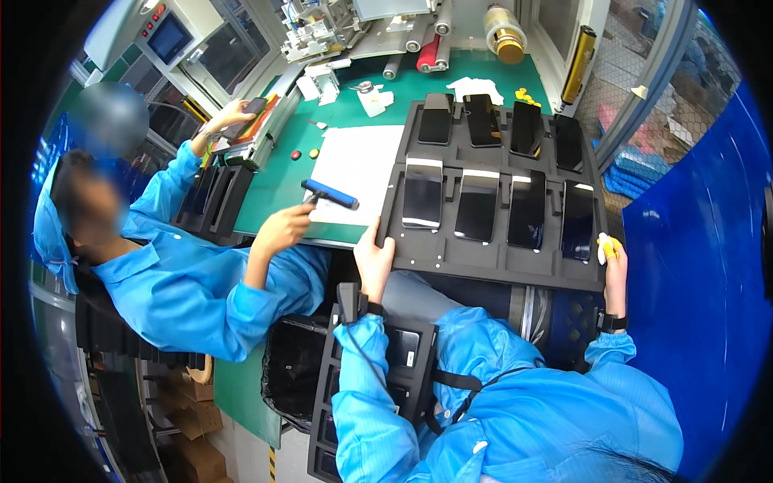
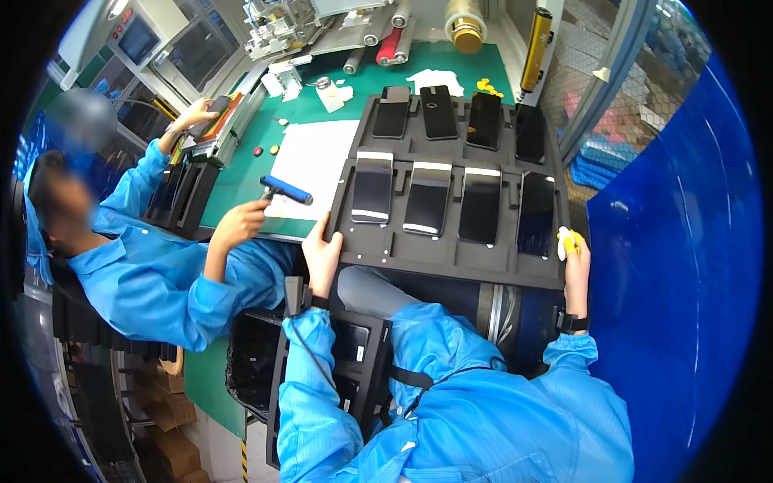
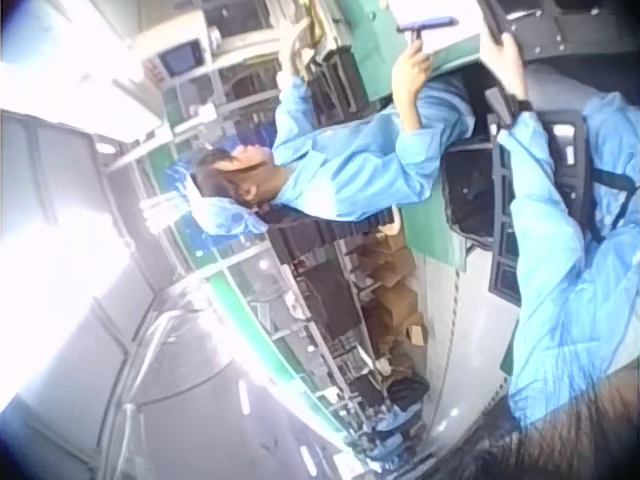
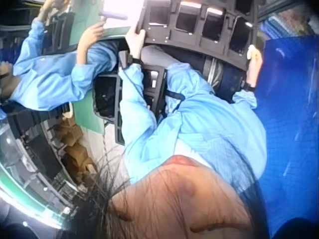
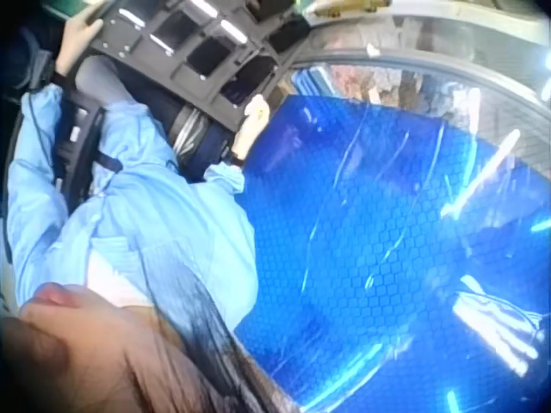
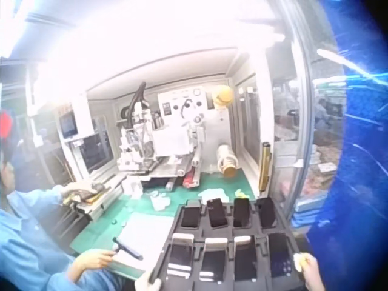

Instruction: Cleaning and inspecting multiple mobile phone screens using a cloth at a factory workstation.

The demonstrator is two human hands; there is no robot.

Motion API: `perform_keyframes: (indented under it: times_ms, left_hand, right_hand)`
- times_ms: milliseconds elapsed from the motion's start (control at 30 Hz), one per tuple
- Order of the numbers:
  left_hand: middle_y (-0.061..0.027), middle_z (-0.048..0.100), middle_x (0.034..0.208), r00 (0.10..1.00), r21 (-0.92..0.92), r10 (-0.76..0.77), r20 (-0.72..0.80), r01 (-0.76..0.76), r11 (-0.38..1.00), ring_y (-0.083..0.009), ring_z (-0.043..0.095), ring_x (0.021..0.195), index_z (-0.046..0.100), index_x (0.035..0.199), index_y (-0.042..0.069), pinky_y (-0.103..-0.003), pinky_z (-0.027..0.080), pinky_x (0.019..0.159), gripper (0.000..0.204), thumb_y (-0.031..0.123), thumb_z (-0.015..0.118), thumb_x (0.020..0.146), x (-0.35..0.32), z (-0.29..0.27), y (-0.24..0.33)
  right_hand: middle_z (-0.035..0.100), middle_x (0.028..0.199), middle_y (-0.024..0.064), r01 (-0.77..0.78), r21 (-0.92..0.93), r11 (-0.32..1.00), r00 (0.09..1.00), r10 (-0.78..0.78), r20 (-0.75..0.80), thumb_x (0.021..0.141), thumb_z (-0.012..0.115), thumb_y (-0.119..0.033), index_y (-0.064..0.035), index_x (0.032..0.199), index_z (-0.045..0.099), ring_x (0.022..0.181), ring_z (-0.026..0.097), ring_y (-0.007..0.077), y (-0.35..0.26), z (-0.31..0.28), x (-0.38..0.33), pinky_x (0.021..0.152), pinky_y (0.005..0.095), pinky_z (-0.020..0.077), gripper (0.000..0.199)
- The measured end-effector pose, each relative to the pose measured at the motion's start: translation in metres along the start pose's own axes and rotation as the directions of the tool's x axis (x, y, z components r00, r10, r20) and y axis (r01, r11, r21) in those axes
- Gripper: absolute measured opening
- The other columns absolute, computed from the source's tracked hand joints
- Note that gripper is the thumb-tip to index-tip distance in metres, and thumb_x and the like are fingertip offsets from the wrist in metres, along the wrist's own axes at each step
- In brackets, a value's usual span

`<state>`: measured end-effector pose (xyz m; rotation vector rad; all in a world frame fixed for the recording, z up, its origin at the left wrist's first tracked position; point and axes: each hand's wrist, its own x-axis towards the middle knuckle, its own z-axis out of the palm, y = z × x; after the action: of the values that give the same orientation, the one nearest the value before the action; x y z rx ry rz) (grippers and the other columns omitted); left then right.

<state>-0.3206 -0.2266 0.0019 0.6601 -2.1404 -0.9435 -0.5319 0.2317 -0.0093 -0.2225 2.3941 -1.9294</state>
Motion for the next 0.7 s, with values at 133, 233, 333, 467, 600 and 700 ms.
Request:
perform_keyframes:
  times_ms: [133,233,333,467,600,700]
  left_hand:
    - [-0.0154,0.064,0.103,0.985,0.063,0.147,-0.088,-0.142,0.988,-0.0303,0.062,0.098,0.065,0.104,0.0,-0.036,0.048,0.088,0.026,0.006,0.064,0.079,0.011,0.009,-0.003]
    - [-0.0142,0.061,0.101,0.973,0.158,0.216,-0.078,-0.201,0.967,-0.0313,0.058,0.099,0.064,0.097,0.001,-0.038,0.046,0.088,0.018,0.006,0.063,0.08,0.011,0.003,0.005]
    - [-0.0146,0.06,0.099,0.957,0.13,0.289,-0.022,-0.284,0.95,-0.0314,0.057,0.097,0.063,0.092,0.001,-0.039,0.046,0.087,0.012,0.003,0.062,0.08,0.003,-0.021,0.017]
    - [-0.015,0.059,0.099,0.966,0.097,0.246,0.085,-0.253,0.963,-0.0315,0.059,0.095,0.062,0.092,0.001,-0.037,0.048,0.083,0.012,-0.002,0.061,0.08,-0.017,-0.064,0.038]
    - [-0.016,0.06,0.099,0.986,0.104,0.025,0.163,-0.042,0.994,-0.0327,0.061,0.093,0.063,0.096,0.001,-0.036,0.05,0.08,0.017,-0.003,0.062,0.08,-0.074,-0.12,0.047]
    - [-0.0154,0.061,0.096,0.977,0.22,-0.202,0.065,0.184,0.958,-0.0313,0.062,0.091,0.064,0.092,0.0,-0.035,0.05,0.079,0.014,-0.005,0.061,0.079,-0.127,-0.15,0.05]
  right_hand:
    - [0.06,0.119,0.0113,0.012,-0.021,1.0,0.996,-0.014,-0.085,0.093,0.052,-0.008,0.0038,0.119,0.057,0.108,0.056,0.0189,0.025,-0.002,0.009,0.098,0.0288,0.0393,0.028]
    - [0.055,0.125,0.0139,0.359,-0.37,0.857,0.913,-0.404,-0.049,0.091,0.052,-0.005,0.0022,0.119,0.057,0.115,0.052,0.0254,-0.044,0.022,0.018,0.099,0.031,0.0388,0.029]
    - [0.062,0.102,0.0097,0.533,-0.232,0.813,0.819,-0.429,0.381,0.091,0.053,-0.007,0.0013,0.107,0.061,0.094,0.058,0.0188,-0.19,0.098,0.039,0.084,0.0287,0.0447,0.02]
    - [0.064,0.093,0.0131,0.849,-0.15,0.507,0.466,-0.581,0.667,0.089,0.061,-0.019,-0.0015,0.101,0.063,0.084,0.062,0.0277,-0.247,0.244,0.139,0.077,0.0329,0.048,0.021]
    - [0.066,0.09,0.014,0.799,-0.155,0.58,0.513,-0.525,0.679,0.081,0.067,-0.023,-0.0026,0.097,0.064,0.085,0.065,0.0238,-0.22,0.408,0.261,0.076,0.0347,0.0499,0.026]
    - [0.068,0.083,0.0143,0.682,0.014,0.731,0.574,-0.547,0.609,0.079,0.067,-0.014,0.001,0.094,0.066,0.078,0.066,0.0214,-0.207,0.499,0.294,0.074,0.0324,0.0511,0.021]
